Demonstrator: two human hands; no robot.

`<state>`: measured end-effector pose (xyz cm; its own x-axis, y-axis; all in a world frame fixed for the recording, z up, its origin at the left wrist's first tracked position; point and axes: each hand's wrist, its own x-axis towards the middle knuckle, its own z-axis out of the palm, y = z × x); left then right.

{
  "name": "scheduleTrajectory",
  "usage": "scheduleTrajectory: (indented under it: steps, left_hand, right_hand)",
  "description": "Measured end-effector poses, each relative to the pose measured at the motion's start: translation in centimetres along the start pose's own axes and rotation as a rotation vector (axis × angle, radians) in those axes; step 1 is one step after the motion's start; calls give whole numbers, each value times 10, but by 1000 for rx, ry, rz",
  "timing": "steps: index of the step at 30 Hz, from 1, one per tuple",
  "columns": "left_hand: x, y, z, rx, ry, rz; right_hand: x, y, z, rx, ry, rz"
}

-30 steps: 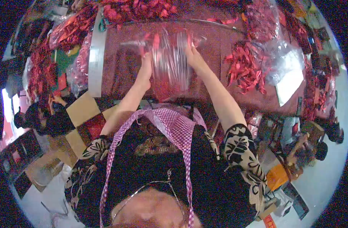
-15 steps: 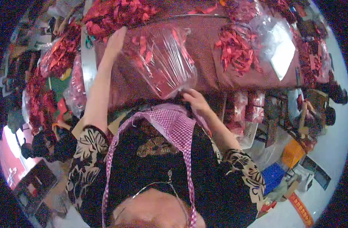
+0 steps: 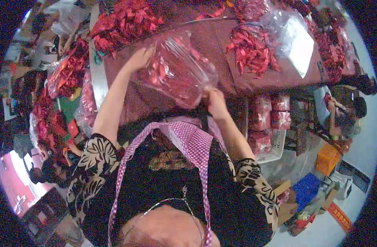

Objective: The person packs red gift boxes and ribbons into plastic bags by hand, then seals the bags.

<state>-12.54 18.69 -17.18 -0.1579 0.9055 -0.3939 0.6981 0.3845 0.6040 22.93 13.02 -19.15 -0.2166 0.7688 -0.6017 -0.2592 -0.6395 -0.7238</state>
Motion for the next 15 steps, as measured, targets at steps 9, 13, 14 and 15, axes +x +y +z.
scheduleTrajectory:
  steps: [9, 13, 14, 15]
  left_hand:
    - [-81, -7, 17, -108, 205, 175]
    - [-100, 53, 43, 43, 232, 117]
    - [-108, 66, 46, 77, 203, 82]
    - [-113, 69, 46, 73, 196, 77]
  right_hand:
    - [44, -73, -32, -797, 316, -733]
    - [19, -85, 19, -1073, 196, -1083]
    - [14, -83, 25, -1236, 172, -1128]
    - [5, -81, 30, -1350, 180, -972]
